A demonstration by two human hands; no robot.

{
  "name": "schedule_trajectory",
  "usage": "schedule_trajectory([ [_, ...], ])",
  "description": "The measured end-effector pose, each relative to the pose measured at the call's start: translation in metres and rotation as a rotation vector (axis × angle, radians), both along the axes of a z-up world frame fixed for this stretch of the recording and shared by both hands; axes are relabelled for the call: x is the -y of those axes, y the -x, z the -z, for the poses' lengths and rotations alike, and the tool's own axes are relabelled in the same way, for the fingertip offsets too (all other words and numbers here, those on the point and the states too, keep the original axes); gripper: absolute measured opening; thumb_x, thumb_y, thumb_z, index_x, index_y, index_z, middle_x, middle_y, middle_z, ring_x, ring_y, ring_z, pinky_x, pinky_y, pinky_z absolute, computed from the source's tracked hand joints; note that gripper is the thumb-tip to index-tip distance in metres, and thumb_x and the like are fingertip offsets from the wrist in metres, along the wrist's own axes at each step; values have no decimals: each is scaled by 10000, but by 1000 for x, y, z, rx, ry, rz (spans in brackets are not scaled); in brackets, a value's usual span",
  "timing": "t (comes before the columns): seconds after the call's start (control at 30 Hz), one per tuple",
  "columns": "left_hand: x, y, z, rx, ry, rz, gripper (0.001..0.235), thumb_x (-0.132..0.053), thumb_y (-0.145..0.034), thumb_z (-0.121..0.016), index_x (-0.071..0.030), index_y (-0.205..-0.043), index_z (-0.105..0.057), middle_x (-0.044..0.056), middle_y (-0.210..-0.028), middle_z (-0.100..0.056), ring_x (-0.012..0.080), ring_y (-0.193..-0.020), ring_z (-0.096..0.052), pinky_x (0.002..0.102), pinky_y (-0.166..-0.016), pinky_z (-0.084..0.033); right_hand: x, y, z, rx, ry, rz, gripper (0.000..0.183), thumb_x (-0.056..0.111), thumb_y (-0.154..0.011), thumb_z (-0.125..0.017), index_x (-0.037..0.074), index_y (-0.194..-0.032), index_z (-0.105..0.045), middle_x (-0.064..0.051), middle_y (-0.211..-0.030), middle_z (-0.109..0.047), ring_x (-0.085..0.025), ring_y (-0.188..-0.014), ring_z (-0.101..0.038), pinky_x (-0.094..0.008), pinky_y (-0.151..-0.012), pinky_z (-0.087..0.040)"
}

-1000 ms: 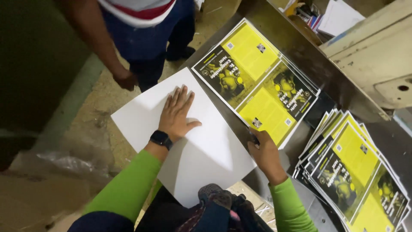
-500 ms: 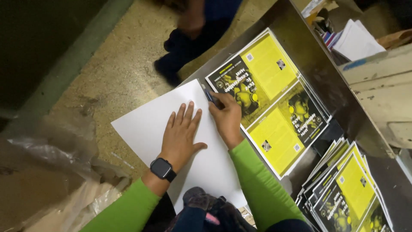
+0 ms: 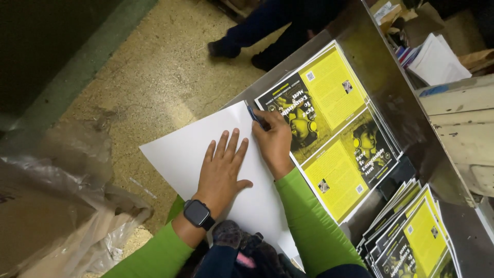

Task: Aligning and marking stacks of printed paper at a cutting station.

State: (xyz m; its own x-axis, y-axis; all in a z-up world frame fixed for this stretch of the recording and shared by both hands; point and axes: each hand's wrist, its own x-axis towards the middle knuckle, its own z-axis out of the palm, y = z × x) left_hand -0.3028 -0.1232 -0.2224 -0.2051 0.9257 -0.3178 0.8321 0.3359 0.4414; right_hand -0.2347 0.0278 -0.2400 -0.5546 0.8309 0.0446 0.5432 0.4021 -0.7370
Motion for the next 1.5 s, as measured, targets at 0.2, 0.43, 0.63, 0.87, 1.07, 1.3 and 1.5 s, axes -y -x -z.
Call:
schedule_trajectory([
  [0.2, 0, -1, 3, -20, -11, -6, 986, -582, -796, -667, -132, -1527, -184, 161, -1602, -93, 335, -1468, -66, 522, -1157, -76, -2, -1, 4, -10, 0, -5, 279, 100, -770, -710, 148, -1041, -760, -125, -851, -654, -274, -760, -640, -356, -664, -519],
  [0.43, -1, -2, 2, -15, -5, -9, 996, -582, -785, -679, -136, -1526, -184, 160, -1605, -76, 331, -1471, -49, 524, -1157, -60, -4, 0, 0, 26, -17, -43, 264, 104, -777, -701, 135, -1033, -756, -141, -872, -656, -310, -797, -648, -386, -703, -515],
  [0.63, -1, -2, 2, -9, -15, -20, 993, -559, -786, -691, -135, -1527, -185, 159, -1603, -84, 330, -1470, -57, 523, -1159, -59, -3, 2, -10, 57, -59, -98, 266, 95, -772, -691, 109, -1032, -748, -155, -878, -658, -352, -805, -653, -428, -709, -510],
  [0.87, -1, -2, 1, -10, 1, -18, 1002, -560, -774, -703, -130, -1524, -197, 166, -1603, -79, 342, -1469, -60, 532, -1156, -67, -6, -1, -17, 124, -44, -125, 261, 84, -779, -671, 96, -1030, -743, -148, -878, -667, -349, -811, -662, -417, -699, -506],
  [1.07, -1, -3, -2, -20, -31, -29, 1007, -553, -755, -724, -121, -1517, -227, 179, -1593, -121, 357, -1465, -87, 543, -1151, -87, -1, -12, -22, 202, -100, -154, 254, 131, -763, -679, 104, -1009, -736, -151, -860, -655, -399, -811, -649, -469, -673, -492],
  [1.3, -2, -4, -7, -20, -9, -32, 1003, -542, -759, -727, -111, -1517, -231, 190, -1587, -139, 372, -1461, -102, 557, -1151, -85, 11, -32, -30, 267, -65, -122, 249, 154, -784, -664, 123, -1022, -732, -123, -855, -647, -364, -796, -644, -430, -670, -497],
  [1.5, -3, -6, -4, -33, 6, -32, 1009, -552, -754, -724, -116, -1520, -232, 179, -1591, -139, 367, -1463, -99, 557, -1154, -81, 13, -43, -31, 301, -67, -113, 251, 157, -786, -664, 134, -1027, -732, -108, -848, -643, -345, -799, -644, -409, -676, -500],
])
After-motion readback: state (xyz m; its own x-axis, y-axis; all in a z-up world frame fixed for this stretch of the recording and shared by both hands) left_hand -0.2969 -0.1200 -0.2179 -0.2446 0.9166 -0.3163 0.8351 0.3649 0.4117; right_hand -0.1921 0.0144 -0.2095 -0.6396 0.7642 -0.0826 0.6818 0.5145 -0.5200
